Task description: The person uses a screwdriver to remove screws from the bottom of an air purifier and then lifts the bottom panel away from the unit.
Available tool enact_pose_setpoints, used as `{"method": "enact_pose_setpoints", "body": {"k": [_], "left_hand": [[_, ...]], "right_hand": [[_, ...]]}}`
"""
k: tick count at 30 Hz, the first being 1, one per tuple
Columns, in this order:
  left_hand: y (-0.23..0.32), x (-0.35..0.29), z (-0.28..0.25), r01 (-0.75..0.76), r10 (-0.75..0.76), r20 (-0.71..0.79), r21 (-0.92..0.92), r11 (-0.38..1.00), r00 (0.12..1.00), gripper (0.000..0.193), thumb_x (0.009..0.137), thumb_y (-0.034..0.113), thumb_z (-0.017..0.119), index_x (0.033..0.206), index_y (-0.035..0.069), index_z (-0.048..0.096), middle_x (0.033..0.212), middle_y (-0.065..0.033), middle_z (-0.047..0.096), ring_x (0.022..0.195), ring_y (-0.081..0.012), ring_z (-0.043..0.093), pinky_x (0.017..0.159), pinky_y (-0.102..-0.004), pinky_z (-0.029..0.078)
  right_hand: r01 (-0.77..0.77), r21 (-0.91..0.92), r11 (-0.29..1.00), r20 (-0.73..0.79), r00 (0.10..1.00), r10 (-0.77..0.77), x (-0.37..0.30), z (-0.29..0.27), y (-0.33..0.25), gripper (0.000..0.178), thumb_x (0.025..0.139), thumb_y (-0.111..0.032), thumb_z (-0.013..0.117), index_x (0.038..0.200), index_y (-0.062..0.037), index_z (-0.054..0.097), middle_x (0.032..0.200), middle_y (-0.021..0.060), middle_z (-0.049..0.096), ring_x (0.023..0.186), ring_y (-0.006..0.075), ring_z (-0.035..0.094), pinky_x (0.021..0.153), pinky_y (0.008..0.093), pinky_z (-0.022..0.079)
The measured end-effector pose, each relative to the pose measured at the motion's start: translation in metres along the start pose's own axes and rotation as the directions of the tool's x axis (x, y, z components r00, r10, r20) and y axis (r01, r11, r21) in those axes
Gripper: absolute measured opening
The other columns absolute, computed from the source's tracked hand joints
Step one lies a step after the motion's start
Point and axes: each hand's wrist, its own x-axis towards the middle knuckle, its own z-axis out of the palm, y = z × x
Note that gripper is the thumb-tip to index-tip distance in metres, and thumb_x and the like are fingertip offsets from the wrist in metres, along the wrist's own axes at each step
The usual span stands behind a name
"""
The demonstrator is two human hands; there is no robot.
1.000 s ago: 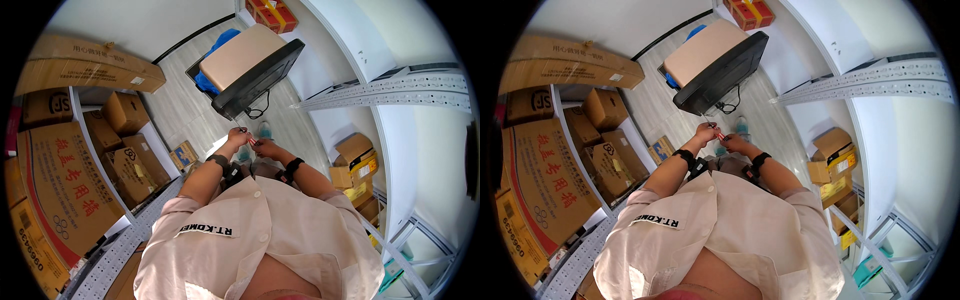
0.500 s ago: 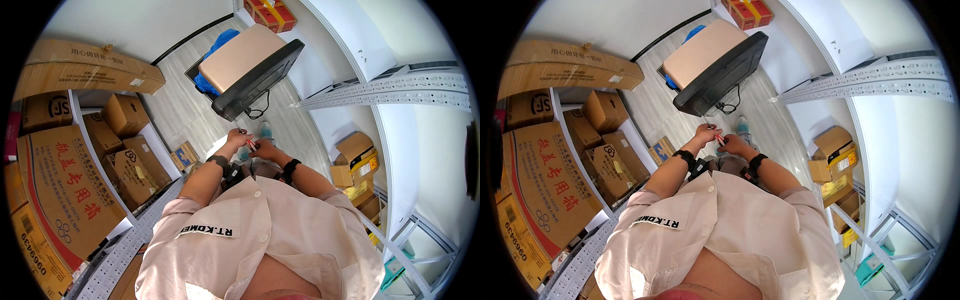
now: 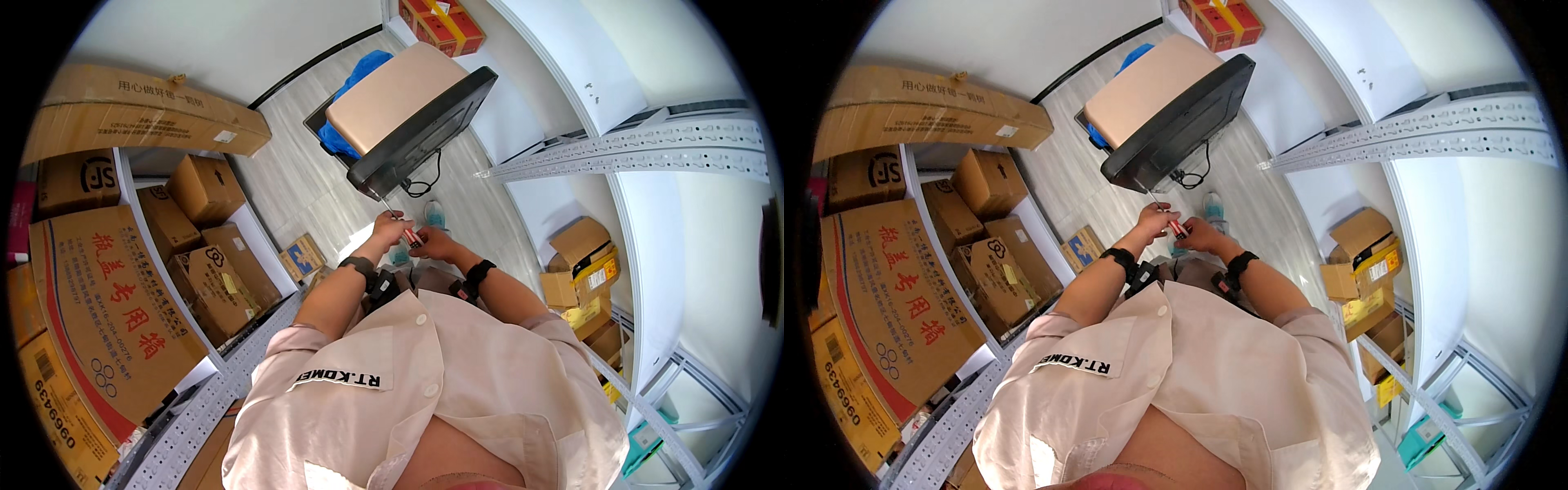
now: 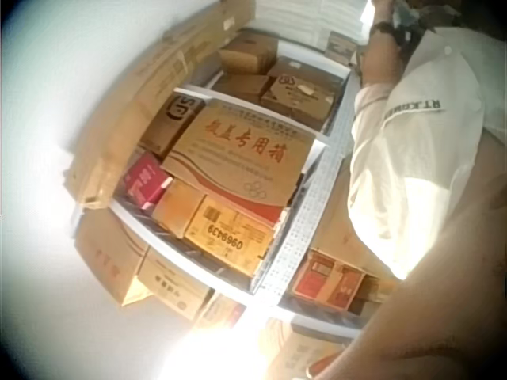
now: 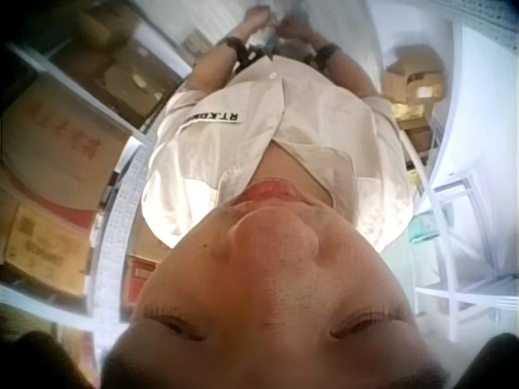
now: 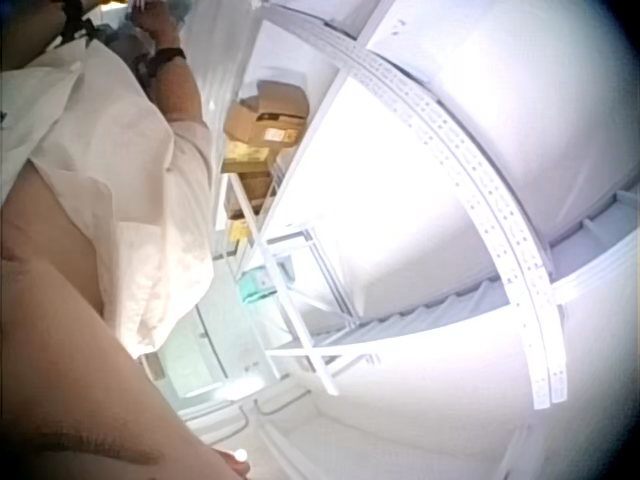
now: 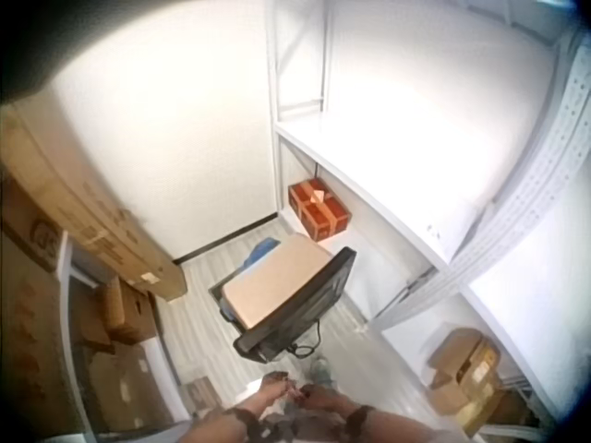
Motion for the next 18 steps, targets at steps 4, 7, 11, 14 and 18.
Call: {"method": "enact_pose_setpoints", "body": {"k": [4,7,11,14,18], "left_hand": [[-0.004,-0.001,-0.001,0.011,-0.011,-0.012,0.001,1.000,1.000,0.050,0.076,0.018,0.081,0.118,0.004,0.055,0.094,-0.0086,0.065,0.083,-0.0171,0.064,0.068,-0.0283,0.055],[0.000,-0.003,0.002,-0.036,0.038,0.011,-0.111,0.993,0.999,0.048,0.079,0.013,0.077,0.120,0.004,0.053,0.099,-0.0099,0.065,0.081,-0.0184,0.066,0.066,-0.0279,0.055],[-0.013,0.012,-0.001,-0.033,0.042,0.030,-0.254,0.967,0.999,0.050,0.081,0.002,0.069,0.127,0.002,0.048,0.107,-0.0125,0.064,0.088,-0.0227,0.066,0.070,-0.0319,0.056],[-0.013,0.014,0.002,-0.052,0.067,0.041,-0.293,0.955,0.997,0.051,0.082,-0.002,0.064,0.129,0.000,0.044,0.108,-0.0143,0.064,0.090,-0.0264,0.066,0.070,-0.0348,0.055],[-0.019,0.018,-0.002,-0.079,0.089,0.021,-0.292,0.953,0.996,0.055,0.081,0.006,0.069,0.130,0.003,0.045,0.111,-0.0143,0.063,0.096,-0.0257,0.064,0.075,-0.0377,0.055]], "right_hand": [[0.069,-0.132,0.989,-0.119,0.989,-0.085,-0.007,0.007,-0.010,0.046,0.069,-0.019,0.085,0.101,-0.0034,0.056,0.082,0.0062,0.062,0.073,0.0155,0.060,0.066,0.0284,0.048],[0.037,-0.054,0.998,-0.185,0.982,-0.047,-0.005,0.009,-0.003,0.041,0.073,-0.021,0.082,0.099,-0.0039,0.056,0.083,0.0069,0.060,0.072,0.0158,0.059,0.067,0.0300,0.049],[-0.154,0.287,0.945,0.016,0.988,0.156,-0.013,0.004,-0.027,0.034,0.080,-0.019,0.075,0.103,-0.0028,0.057,0.085,0.0057,0.060,0.073,0.0151,0.058,0.069,0.0294,0.049],[-0.145,0.349,0.926,0.080,0.989,0.124,-0.007,0.002,-0.014,0.032,0.084,-0.020,0.070,0.107,-0.0019,0.057,0.086,0.0044,0.061,0.074,0.0142,0.058,0.068,0.0286,0.049],[0.000,0.143,0.990,0.065,0.998,-0.010,0.001,0.003,-0.001,0.031,0.083,-0.016,0.071,0.107,-0.0020,0.058,0.087,0.0040,0.063,0.077,0.0133,0.059,0.068,0.0289,0.049]]}}
